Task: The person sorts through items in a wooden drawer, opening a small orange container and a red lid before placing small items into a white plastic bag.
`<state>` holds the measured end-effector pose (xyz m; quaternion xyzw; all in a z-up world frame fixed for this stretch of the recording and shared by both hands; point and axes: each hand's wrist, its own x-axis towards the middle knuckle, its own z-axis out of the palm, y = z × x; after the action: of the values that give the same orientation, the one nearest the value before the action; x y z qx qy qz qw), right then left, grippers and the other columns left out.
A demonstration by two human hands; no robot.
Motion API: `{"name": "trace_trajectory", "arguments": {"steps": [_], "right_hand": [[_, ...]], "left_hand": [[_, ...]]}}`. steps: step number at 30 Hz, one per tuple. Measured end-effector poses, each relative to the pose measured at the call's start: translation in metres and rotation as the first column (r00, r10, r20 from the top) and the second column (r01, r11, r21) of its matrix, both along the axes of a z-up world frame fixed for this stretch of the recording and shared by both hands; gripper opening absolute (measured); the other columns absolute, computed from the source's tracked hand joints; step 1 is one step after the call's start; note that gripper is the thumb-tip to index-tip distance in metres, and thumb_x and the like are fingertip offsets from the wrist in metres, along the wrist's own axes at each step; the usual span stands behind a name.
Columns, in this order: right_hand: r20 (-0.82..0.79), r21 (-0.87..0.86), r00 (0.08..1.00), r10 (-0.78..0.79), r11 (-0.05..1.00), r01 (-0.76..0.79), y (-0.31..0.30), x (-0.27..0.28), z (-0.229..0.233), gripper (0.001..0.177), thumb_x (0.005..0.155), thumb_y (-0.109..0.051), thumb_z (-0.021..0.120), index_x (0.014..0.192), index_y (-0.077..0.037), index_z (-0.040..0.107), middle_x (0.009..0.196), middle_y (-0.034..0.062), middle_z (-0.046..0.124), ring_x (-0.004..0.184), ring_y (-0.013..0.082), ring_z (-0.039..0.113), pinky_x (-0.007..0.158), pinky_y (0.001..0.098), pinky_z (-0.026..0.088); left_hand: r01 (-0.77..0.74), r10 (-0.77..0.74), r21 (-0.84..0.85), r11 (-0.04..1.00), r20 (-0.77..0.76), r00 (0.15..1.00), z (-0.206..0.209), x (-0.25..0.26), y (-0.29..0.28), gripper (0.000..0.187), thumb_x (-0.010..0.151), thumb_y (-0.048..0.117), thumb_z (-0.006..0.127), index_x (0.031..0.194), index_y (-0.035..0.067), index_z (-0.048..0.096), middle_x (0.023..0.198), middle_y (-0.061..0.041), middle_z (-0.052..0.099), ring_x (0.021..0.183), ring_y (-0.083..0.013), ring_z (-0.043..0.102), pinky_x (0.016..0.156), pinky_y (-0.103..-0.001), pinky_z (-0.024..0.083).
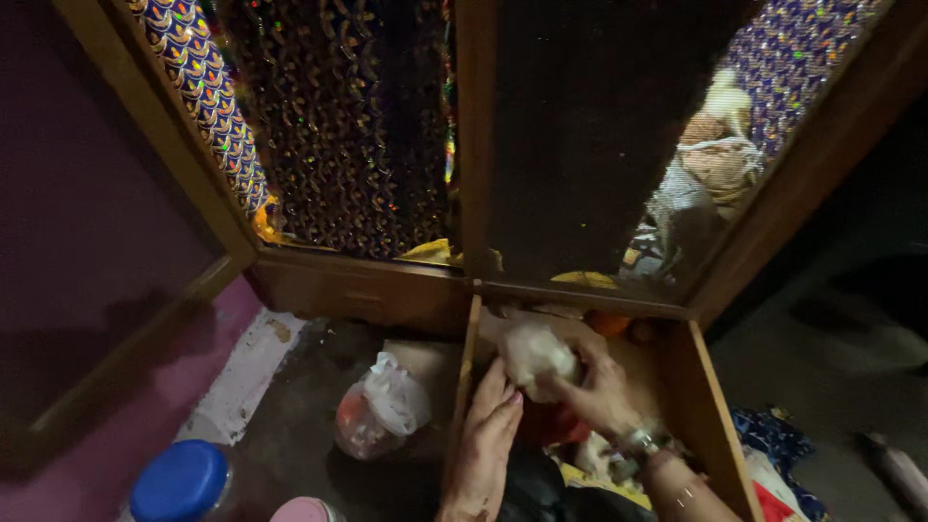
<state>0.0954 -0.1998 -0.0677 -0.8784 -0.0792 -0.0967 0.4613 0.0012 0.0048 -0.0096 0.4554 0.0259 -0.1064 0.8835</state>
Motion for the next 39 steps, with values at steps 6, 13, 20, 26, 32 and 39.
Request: {"name": "trace_trajectory", "arguments": {"steps": [6, 13, 20, 26, 32, 39], "right_hand": [[-0.130, -0.073, 0.933, -0.335, 0.942, 0.328, 0.049, 0.048, -0.032, 0.069, 0.071, -0.044, 0.086, 0.127, -0.007, 0.067, 0.114, 0.0198, 0.074, 0.109, 0.0348, 0.071, 0.093, 0.0436, 0.055], [-0.069, 0.012, 0.826, -0.559, 0.828, 0.561, 0.066, 0.089, -0.079, 0.064, 0.067, -0.036, 0.084, 0.119, -0.003, 0.065, 0.112, 0.0230, 0.072, 0.107, 0.0403, 0.068, 0.092, 0.0477, 0.055], [0.185, -0.081, 0.838, -0.514, 0.842, 0.534, 0.059, 0.153, -0.134, 0.053, 0.081, -0.039, 0.081, 0.112, 0.001, 0.065, 0.110, 0.0254, 0.069, 0.103, 0.0429, 0.066, 0.090, 0.0508, 0.054], [-0.025, -0.010, 0.884, -0.467, 0.884, 0.467, 0.091, 0.193, -0.151, 0.051, 0.080, -0.039, 0.081, 0.109, 0.001, 0.071, 0.107, 0.0241, 0.074, 0.103, 0.0386, 0.072, 0.091, 0.0464, 0.057], [0.073, -0.098, 0.990, -0.123, 0.987, 0.130, 0.067, 0.187, -0.150, 0.049, 0.076, -0.036, 0.076, 0.117, -0.010, 0.072, 0.115, 0.0192, 0.076, 0.110, 0.0376, 0.072, 0.095, 0.0457, 0.058], [-0.278, -0.620, 0.951, -0.133, 0.782, -0.072, 0.029, 0.091, -0.043, 0.099, 0.080, -0.064, 0.075, 0.156, -0.022, 0.027, 0.145, 0.0160, 0.053, 0.133, 0.0368, 0.051, 0.110, 0.0576, 0.037]], "left_hand": [[-0.013, 0.014, 0.001, 1.000, -0.044, 0.999, -0.027, 0.019, 0.003, 0.073, 0.093, 0.030, 0.051, 0.159, 0.008, 0.030, 0.169, -0.008, 0.029, 0.157, -0.0202, 0.020, 0.125, -0.039, 0.015], [-0.017, -0.002, -0.209, 0.978, -0.091, 0.996, -0.049, 0.023, -0.001, 0.067, 0.093, 0.032, 0.052, 0.153, 0.004, 0.042, 0.163, -0.012, 0.044, 0.151, -0.0261, 0.039, 0.121, -0.042, 0.027], [0.020, -0.085, -0.316, 0.949, -0.193, 0.977, -0.063, 0.032, 0.002, 0.067, 0.093, 0.036, 0.051, 0.154, 0.007, 0.043, 0.157, -0.014, 0.052, 0.144, -0.0266, 0.049, 0.117, -0.039, 0.036], [0.079, -0.133, -0.403, 0.912, -0.107, 0.985, -0.089, 0.038, 0.002, 0.066, 0.093, 0.033, 0.049, 0.153, 0.007, 0.043, 0.154, -0.013, 0.055, 0.139, -0.0244, 0.052, 0.114, -0.038, 0.037], [0.006, -0.091, -0.364, 0.931, -0.216, 0.972, -0.086, 0.038, 0.003, 0.063, 0.092, 0.032, 0.050, 0.150, 0.007, 0.047, 0.150, -0.014, 0.059, 0.137, -0.0251, 0.056, 0.113, -0.038, 0.042], [-0.068, -0.001, -0.377, 0.924, -0.182, 0.983, -0.062, 0.028, 0.008, 0.061, 0.092, 0.030, 0.047, 0.147, 0.004, 0.051, 0.147, -0.014, 0.061, 0.135, -0.0248, 0.057, 0.111, -0.038, 0.042]]}}
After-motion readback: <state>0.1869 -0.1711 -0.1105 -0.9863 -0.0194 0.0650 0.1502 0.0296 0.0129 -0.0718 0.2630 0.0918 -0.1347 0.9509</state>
